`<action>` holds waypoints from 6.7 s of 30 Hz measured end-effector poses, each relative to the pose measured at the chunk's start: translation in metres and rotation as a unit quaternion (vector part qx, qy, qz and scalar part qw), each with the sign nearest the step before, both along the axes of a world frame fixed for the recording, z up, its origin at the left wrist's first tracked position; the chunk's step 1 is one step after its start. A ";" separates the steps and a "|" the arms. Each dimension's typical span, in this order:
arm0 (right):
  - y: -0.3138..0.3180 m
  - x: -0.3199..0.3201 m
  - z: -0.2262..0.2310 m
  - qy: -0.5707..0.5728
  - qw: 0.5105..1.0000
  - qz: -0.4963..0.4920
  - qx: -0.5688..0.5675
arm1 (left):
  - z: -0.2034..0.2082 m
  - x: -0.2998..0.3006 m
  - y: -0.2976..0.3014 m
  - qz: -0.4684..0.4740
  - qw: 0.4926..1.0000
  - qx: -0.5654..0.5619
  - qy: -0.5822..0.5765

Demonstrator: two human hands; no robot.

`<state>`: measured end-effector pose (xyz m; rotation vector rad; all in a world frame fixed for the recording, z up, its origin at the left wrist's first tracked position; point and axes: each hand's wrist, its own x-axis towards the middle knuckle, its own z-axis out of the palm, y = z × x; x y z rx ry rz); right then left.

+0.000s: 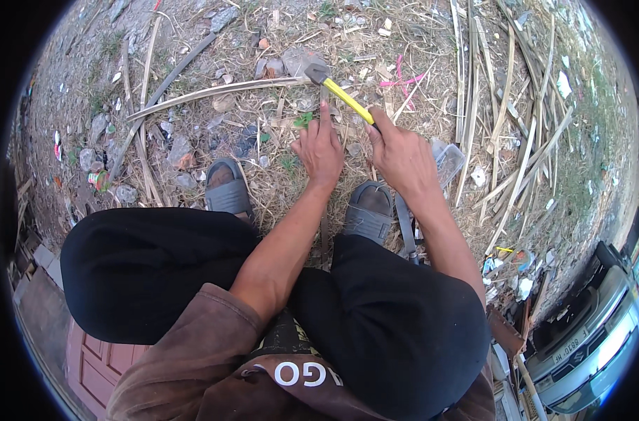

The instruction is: The person nails together thin wood strips using a hammer while holding the pieces by hand. They join the strips to form a cross-shaped frame structure on the ground.

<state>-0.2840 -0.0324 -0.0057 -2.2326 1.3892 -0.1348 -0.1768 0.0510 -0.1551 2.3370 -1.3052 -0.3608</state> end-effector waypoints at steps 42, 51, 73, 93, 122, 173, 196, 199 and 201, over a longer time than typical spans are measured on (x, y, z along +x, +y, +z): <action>-0.019 0.023 0.052 0.075 0.994 0.074 0.003 | -0.007 0.001 0.002 0.004 1.000 -0.022 0.004; -0.010 0.032 0.067 0.104 0.985 0.135 -0.017 | -0.007 -0.002 0.000 -0.001 0.999 -0.051 0.000; 0.060 -0.046 -0.046 -0.118 0.970 -0.172 0.127 | 0.009 0.004 -0.003 0.027 0.996 0.030 0.083; 0.107 -0.039 -0.076 -0.259 0.863 -0.357 0.246 | 0.009 0.092 -0.037 -0.002 0.997 -0.060 0.052; 0.096 -0.021 -0.061 -0.276 0.863 -0.349 0.237 | 0.030 0.141 -0.133 -0.243 0.940 -0.106 0.214; 0.103 -0.018 -0.090 -0.365 0.803 -0.386 0.267 | -0.002 0.121 -0.099 -0.121 0.923 -0.110 0.349; 0.095 -0.016 -0.081 -0.284 0.864 -0.345 0.232 | 0.002 0.116 -0.099 -0.228 0.931 -0.172 0.226; 0.088 -0.014 -0.080 -0.281 0.887 -0.305 0.203 | -0.009 0.114 -0.096 -0.198 0.923 -0.165 0.286; 0.074 -0.006 -0.062 -0.259 0.907 -0.273 0.189 | -0.012 0.113 -0.093 -0.189 0.923 -0.171 0.288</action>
